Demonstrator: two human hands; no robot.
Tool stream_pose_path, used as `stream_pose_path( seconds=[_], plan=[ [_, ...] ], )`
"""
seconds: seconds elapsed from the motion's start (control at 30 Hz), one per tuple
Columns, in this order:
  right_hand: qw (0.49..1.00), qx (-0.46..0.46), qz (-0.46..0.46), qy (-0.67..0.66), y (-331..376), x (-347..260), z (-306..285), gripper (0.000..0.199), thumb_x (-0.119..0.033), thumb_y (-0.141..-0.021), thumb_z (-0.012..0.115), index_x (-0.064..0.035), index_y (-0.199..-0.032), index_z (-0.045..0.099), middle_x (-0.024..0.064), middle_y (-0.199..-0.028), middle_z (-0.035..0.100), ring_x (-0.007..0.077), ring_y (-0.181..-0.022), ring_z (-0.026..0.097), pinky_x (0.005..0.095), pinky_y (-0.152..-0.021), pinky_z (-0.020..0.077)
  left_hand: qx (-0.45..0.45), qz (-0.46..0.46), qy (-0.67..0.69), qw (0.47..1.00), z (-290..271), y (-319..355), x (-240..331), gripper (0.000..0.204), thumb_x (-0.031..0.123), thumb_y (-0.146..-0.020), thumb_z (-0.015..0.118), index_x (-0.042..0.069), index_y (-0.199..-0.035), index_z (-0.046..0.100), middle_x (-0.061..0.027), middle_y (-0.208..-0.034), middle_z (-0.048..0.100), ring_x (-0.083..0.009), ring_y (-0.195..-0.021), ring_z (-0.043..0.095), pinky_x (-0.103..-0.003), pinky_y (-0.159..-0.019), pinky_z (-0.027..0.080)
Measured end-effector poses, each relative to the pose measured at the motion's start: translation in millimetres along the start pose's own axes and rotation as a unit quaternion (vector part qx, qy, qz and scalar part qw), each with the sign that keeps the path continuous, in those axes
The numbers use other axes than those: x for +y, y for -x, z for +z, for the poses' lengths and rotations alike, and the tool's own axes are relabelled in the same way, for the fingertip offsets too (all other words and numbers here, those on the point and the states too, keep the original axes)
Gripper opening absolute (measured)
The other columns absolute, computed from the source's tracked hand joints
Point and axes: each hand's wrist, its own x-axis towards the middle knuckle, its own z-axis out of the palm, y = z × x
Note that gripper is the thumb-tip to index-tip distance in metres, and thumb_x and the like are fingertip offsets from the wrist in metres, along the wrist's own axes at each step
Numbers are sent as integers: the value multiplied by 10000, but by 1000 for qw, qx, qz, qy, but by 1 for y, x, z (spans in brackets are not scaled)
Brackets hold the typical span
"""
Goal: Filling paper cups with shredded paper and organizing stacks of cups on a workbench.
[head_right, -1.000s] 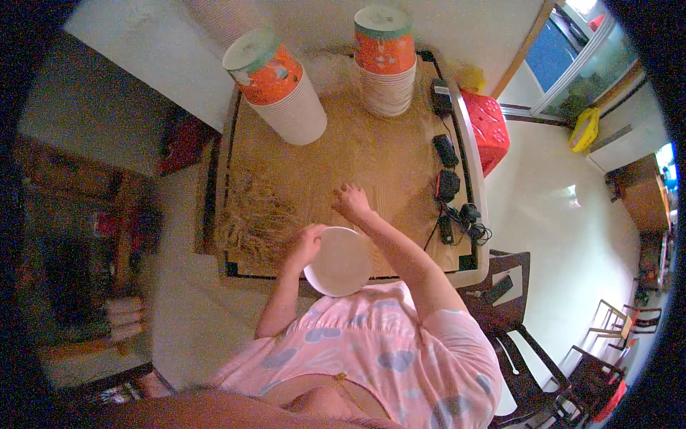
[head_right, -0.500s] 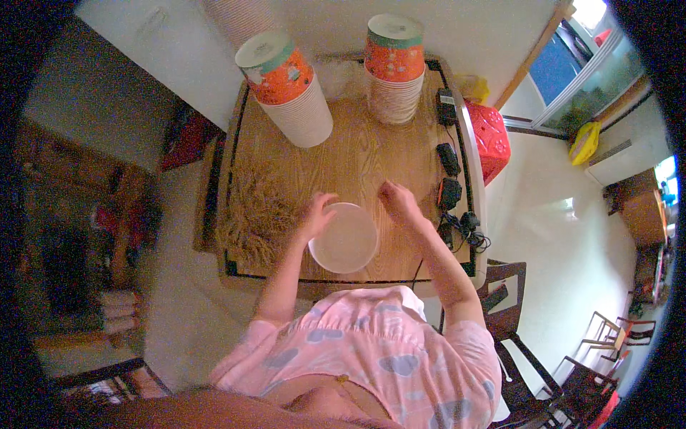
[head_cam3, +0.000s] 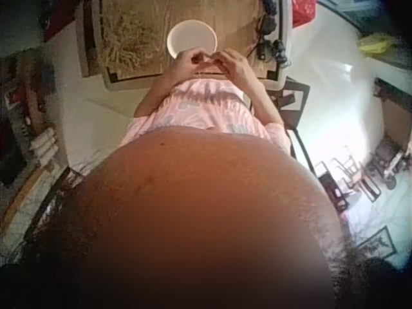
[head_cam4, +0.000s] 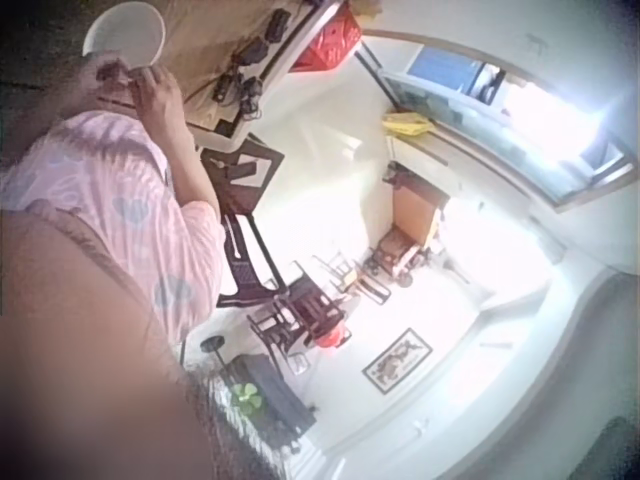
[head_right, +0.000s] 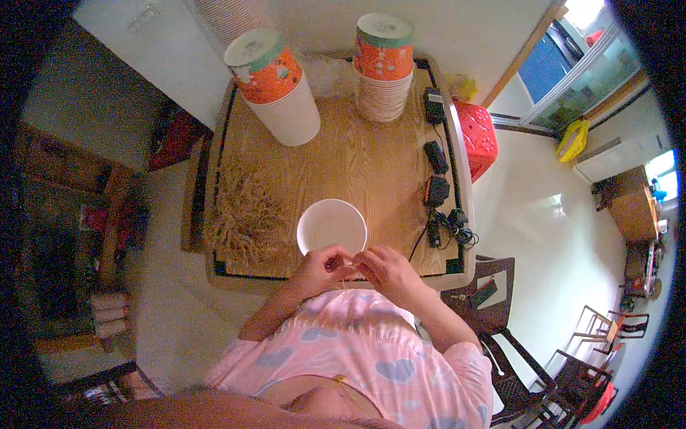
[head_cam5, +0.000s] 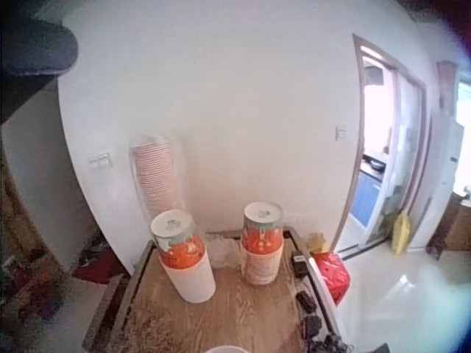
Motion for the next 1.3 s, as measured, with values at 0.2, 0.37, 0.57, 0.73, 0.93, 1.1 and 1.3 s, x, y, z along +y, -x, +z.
stream_pose_path(
  seconds=[0.2, 0.37, 0.57, 0.73, 0.93, 1.1, 1.3],
  plan=[
    [998, 5, 32, -60, -7, 7, 31, 99, 3, -741, 577, -24, -835, 562, 111, -758, 537, 269, -679, 552, 339, -581, 450, 183, 27, 85, 979, 3, 12, -35, 87, 65, -782, 625, -8, -829, 615, 22, -641, 543, -16, -569, 431, -188, -501, 370],
    [991, 79, 73, -76, -19, 24, 45, 144, -8, -727, 610, -33, -862, 565, 116, -798, 550, 264, -742, 560, 325, -649, 461, 245, -12, 114, 963, 3, 8, -68, 69, 41, -767, 633, -7, -817, 633, 42, -623, 551, 1, -554, 437, -168, -480, 343],
    [981, 37, 120, -149, -27, 25, 43, 115, -97, -798, 576, -21, -882, 558, 105, -775, 566, 205, -718, 554, 297, -630, 443, 271, 22, 172, 947, 2, 2, -62, 81, 62, -759, 649, 13, -822, 642, 68, -628, 538, 2, -535, 395, -153, -477, 319],
    [965, -76, 216, -126, -26, 38, 51, 215, -222, -853, 511, -14, -813, 549, 149, -673, 562, 265, -631, 568, 340, -575, 438, 256, 15, 131, 958, 3, -3, -75, 88, 67, -757, 653, 17, -829, 644, 85, -571, 461, 7, -503, 340, -164, -440, 264],
    [956, -54, 221, -183, -29, 49, 65, 245, -233, -855, 507, -7, -765, 537, 172, -620, 531, 329, -586, 541, 373, -545, 423, 277, 17, 125, 953, 7, -11, -90, 71, 77, -769, 640, 19, -811, 638, 94, -538, 395, 6, -487, 298, -182, -424, 227],
    [982, 155, 4, 108, -75, 88, 68, 212, -219, -767, 596, -66, -908, 558, 148, -834, 565, 329, -775, 559, 397, -641, 453, 265, -66, 235, 933, -3, -26, -88, 110, 140, -806, 579, 38, -772, 555, 17, -626, 524, -70, -505, 462, -206, -476, 394],
    [992, -25, 108, 61, -82, 124, 93, 318, -100, -729, 557, -128, -1047, 559, 148, -911, 552, 332, -867, 553, 412, -726, 467, 317, -116, 346, 875, -9, -44, -117, 78, 153, -803, 590, 88, -776, 556, 37, -591, 487, -35, -460, 409, -179, -383, 296]
  ],
)
